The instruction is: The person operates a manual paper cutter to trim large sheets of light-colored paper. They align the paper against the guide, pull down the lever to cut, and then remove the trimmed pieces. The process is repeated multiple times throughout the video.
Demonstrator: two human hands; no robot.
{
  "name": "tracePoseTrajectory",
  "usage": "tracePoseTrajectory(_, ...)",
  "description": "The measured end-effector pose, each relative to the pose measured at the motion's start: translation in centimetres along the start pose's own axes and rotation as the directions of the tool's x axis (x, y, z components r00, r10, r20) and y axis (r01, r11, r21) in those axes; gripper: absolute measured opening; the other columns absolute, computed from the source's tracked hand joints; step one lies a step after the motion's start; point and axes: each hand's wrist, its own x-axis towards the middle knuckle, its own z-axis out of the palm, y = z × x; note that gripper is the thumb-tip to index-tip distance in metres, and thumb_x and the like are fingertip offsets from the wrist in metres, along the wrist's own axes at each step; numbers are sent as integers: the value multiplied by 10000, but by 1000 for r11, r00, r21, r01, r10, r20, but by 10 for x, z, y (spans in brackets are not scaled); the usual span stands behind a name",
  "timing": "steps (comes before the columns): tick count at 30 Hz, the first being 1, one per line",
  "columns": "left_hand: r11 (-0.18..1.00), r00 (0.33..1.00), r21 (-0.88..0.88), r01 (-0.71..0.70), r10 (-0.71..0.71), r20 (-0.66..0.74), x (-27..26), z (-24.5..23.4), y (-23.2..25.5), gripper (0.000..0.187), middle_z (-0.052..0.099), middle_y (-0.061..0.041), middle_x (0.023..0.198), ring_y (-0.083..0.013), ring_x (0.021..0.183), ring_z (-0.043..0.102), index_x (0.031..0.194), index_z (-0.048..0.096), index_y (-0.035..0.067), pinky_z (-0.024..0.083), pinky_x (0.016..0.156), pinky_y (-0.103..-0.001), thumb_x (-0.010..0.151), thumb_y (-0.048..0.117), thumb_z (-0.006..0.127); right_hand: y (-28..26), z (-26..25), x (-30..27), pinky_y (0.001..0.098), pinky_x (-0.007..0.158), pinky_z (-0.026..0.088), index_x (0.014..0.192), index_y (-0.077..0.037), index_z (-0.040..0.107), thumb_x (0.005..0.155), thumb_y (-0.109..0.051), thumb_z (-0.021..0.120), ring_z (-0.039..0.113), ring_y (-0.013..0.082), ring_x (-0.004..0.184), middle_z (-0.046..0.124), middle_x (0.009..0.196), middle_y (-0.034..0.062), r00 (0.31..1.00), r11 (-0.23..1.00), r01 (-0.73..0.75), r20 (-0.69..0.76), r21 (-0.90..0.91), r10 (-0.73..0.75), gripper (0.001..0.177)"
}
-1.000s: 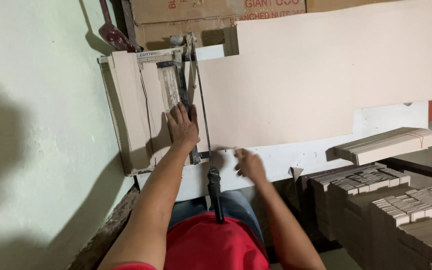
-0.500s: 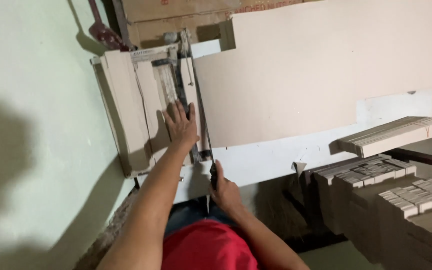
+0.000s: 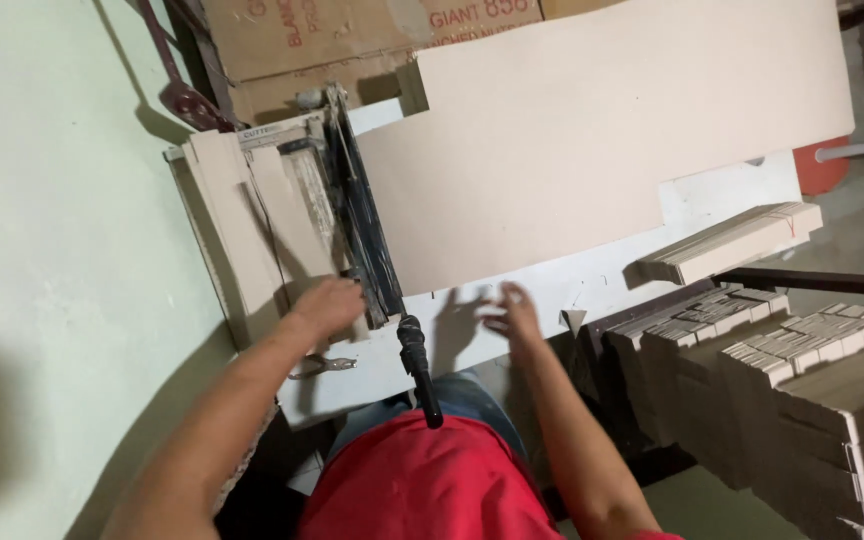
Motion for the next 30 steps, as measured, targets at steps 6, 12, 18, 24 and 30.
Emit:
tracePoseTrajectory(6, 983, 929, -97, 153, -110, 355, -20, 12, -33, 205, 556, -18, 1200, -215, 1051, 614, 1154, 560, 206, 510, 917, -392, 983, 311, 600, -8, -28, 65, 429, 862, 624, 1558, -168, 184, 992, -535, 683, 685, 297, 951, 543, 1273, 161, 998, 937, 31, -68, 349, -8, 839)
tracePoseTrajectory(12, 936, 945, -191, 297, -259, 201, -19, -23, -32, 311, 456, -78, 1401, -260, 1223, 544, 1291, 547, 157, 464, 974, -392, 1025, 318, 563, 18, -23, 47, 292, 627, 590, 1034, -193, 411, 1000, -289, 728, 662, 214, 734, 502, 872, 2, 993, 879, 122, -64, 461, -104, 332)
tracePoseTrajectory(18, 744, 840, -392, 541, -453, 299, 19, -70, -25, 434, 369, -153, 1568, -362, 1461, 346, 1485, 460, 179, 310, 1168, -521, 1056, 241, 438, 12, 6, 51, 514, 837, 658, 1219, -120, 558, 1050, -228, 618, 750, 309, 936, 645, 1077, 95, 988, 964, 137, -100, 227, -117, 209)
tracePoseTrajectory(24, 591, 722, -417, 691, -526, 449, 76, -18, -25, 1103, 80, -298, 1657, -477, 1540, 21, 1635, 118, 144, 13, 1216, -663, 831, 598, 721, -8, 15, 49, 477, 853, 623, 1246, -102, 564, 1048, -271, 629, 740, 282, 935, 663, 1077, 79, 987, 980, 137, -106, 146, -122, 268)
tracePoseTrajectory(30, 586, 734, -456, 669, -617, 284, 89, 91, -14, 1650, 45, -358, 1662, -524, 1533, 26, 1651, 92, 86, -12, 1131, -795, 355, 1046, 441, -35, 34, 19, 417, 592, 640, 1107, -44, 745, 1026, -455, 610, 775, 283, 643, 776, 767, 152, 999, 811, 33, 29, -585, -20, 440)
